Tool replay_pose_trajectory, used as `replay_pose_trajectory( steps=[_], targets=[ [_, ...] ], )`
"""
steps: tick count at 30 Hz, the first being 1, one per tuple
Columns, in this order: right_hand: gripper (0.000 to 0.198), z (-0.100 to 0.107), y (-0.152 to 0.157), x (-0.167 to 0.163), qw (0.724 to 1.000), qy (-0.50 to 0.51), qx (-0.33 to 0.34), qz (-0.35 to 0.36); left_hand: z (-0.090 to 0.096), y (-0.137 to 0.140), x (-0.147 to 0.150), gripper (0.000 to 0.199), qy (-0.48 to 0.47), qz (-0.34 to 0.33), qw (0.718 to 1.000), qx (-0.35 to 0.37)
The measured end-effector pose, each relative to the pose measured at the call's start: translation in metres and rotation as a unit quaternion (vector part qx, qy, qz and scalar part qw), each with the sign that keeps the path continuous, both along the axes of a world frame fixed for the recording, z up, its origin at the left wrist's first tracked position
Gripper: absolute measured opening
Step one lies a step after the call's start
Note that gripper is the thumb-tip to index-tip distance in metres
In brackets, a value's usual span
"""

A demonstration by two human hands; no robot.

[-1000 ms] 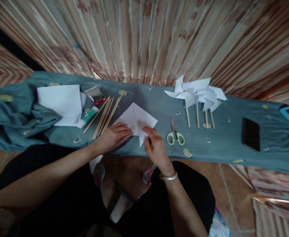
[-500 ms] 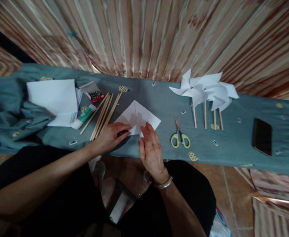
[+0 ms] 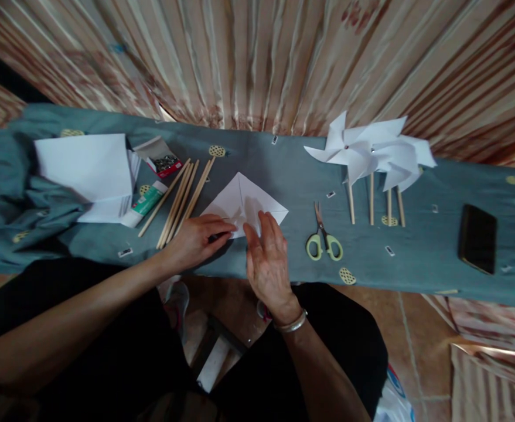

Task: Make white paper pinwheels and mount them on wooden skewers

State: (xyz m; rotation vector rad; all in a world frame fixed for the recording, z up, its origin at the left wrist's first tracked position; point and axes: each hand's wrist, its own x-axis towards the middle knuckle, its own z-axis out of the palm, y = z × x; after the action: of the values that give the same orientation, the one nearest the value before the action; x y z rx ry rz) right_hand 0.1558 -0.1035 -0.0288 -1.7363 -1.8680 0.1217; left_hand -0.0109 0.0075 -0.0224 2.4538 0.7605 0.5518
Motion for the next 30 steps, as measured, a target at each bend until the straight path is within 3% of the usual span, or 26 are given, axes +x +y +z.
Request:
replay_pose_trajectory(
  steps=[6, 10, 13, 17, 25, 30],
  targets=[
    [0.049, -0.001, 0.003, 0.0, 1.0, 0.031, 0.001, -0.003, -0.002, 0.002, 0.001, 0.022, -0.034, -0.019, 0.999, -0.024],
    [0.041, 0.003, 0.004, -0.001, 0.995, 0.098, -0.009, -0.026, -0.001, 0.001, 0.001, 0.017, -0.084, -0.011, 0.993, -0.078],
    [0.04, 0.01, 0.005, -0.002, 0.977, 0.202, -0.029, -0.055, -0.001, -0.001, 0.0, 0.015, -0.119, -0.009, 0.985, -0.121],
    [0.047, 0.015, 0.005, -0.003, 0.942, 0.305, -0.08, -0.113, -0.001, -0.003, 0.0, 0.014, -0.118, -0.033, 0.985, -0.118],
    [0.04, 0.009, 0.008, 0.002, 0.948, 0.281, -0.086, -0.125, 0.001, -0.002, -0.002, 0.017, -0.087, -0.088, 0.99, -0.074],
    [0.04, 0.007, 0.02, 0.003, 0.965, 0.231, -0.059, -0.112, 0.0, -0.004, -0.003, 0.021, -0.096, -0.076, 0.991, -0.063]
  ],
)
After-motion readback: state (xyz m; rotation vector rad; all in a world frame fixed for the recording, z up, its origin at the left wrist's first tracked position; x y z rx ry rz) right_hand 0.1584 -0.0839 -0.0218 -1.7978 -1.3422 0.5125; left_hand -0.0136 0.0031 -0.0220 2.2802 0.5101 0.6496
